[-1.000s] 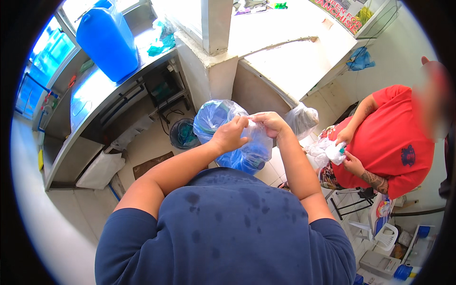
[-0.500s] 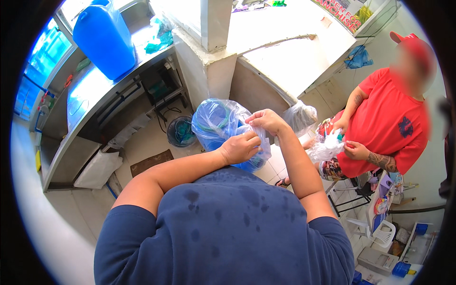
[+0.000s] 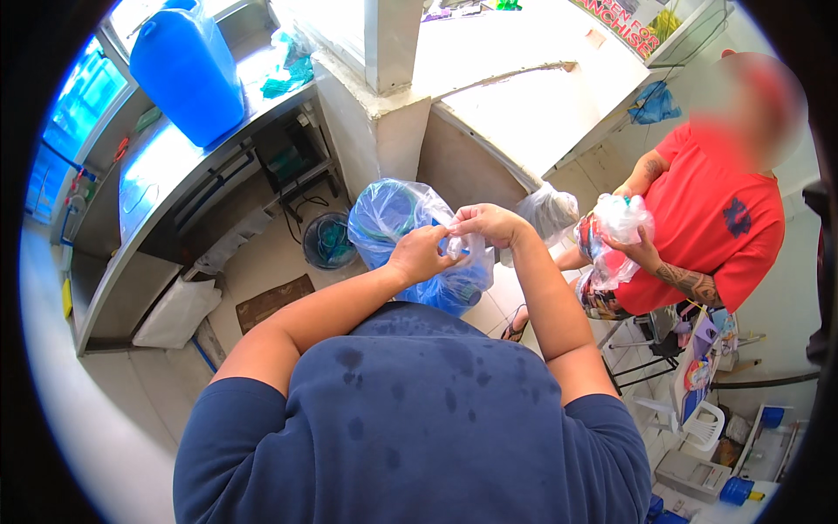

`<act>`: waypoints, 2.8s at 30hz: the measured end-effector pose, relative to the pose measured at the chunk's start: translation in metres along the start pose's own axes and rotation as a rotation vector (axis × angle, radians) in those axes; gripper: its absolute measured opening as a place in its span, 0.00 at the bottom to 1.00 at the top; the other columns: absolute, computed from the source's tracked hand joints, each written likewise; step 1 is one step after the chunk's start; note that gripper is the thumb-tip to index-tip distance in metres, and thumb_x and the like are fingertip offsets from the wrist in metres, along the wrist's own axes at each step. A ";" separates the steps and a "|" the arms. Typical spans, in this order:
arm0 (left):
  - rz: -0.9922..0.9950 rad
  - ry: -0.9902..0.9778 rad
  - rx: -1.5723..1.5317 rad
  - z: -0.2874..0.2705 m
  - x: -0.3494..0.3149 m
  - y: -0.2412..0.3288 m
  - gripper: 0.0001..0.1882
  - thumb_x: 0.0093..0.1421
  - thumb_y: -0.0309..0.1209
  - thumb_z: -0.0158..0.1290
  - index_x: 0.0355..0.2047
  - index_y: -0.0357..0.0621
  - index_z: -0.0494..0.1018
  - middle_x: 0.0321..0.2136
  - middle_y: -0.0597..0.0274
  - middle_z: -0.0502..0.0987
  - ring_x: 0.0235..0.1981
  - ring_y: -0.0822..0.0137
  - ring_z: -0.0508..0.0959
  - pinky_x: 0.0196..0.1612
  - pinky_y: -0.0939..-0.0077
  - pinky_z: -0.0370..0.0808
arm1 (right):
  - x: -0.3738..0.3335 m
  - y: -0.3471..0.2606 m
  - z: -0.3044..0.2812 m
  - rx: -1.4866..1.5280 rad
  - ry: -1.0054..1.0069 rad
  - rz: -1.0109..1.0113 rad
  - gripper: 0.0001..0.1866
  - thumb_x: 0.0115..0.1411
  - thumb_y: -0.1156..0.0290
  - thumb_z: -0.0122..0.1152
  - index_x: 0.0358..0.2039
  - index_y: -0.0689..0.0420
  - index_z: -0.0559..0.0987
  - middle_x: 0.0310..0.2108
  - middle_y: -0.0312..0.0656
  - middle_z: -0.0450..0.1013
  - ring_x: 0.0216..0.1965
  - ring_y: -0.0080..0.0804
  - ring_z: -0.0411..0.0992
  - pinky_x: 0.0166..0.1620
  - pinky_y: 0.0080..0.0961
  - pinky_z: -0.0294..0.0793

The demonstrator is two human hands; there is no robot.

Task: The person fills a blue plastic container with water, wipes it dry, and then uses a heat gun to attach a green plastic ring to the container's opening. They then place the container into a plastic bag.

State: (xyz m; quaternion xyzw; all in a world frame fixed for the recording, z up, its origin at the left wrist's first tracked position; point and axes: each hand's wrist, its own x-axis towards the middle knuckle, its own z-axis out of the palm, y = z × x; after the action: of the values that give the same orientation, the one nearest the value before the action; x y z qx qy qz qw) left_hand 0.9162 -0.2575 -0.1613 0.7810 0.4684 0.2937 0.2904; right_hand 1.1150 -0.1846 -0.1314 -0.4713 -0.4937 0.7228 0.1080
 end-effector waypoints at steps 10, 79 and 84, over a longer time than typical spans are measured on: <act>0.344 -0.217 0.583 -0.063 -0.002 -0.016 0.19 0.69 0.44 0.45 0.30 0.45 0.77 0.26 0.52 0.79 0.27 0.49 0.81 0.28 0.57 0.77 | 0.030 0.056 -0.019 -0.291 0.560 -0.207 0.11 0.55 0.63 0.69 0.35 0.55 0.86 0.32 0.38 0.82 0.33 0.23 0.79 0.38 0.22 0.77; -0.011 -0.147 -0.051 -0.007 0.042 -0.032 0.51 0.50 0.20 0.56 0.71 0.53 0.44 0.37 0.46 0.72 0.36 0.52 0.77 0.43 0.59 0.76 | 0.036 0.060 0.047 -0.137 0.799 -0.161 0.08 0.54 0.69 0.67 0.31 0.61 0.84 0.26 0.35 0.80 0.28 0.19 0.74 0.33 0.21 0.73; 0.003 -0.132 -0.125 -0.014 0.048 -0.037 0.33 0.52 0.19 0.54 0.60 0.48 0.60 0.39 0.41 0.71 0.40 0.44 0.76 0.45 0.57 0.76 | 0.021 0.059 0.033 -0.179 0.492 -0.254 0.10 0.56 0.69 0.64 0.35 0.62 0.84 0.29 0.35 0.79 0.30 0.20 0.73 0.36 0.21 0.73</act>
State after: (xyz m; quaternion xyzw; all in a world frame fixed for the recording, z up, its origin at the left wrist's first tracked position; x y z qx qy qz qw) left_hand 0.9040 -0.1978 -0.1699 0.7798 0.4279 0.2707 0.3682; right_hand 1.0962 -0.2205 -0.1895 -0.5746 -0.5694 0.5211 0.2721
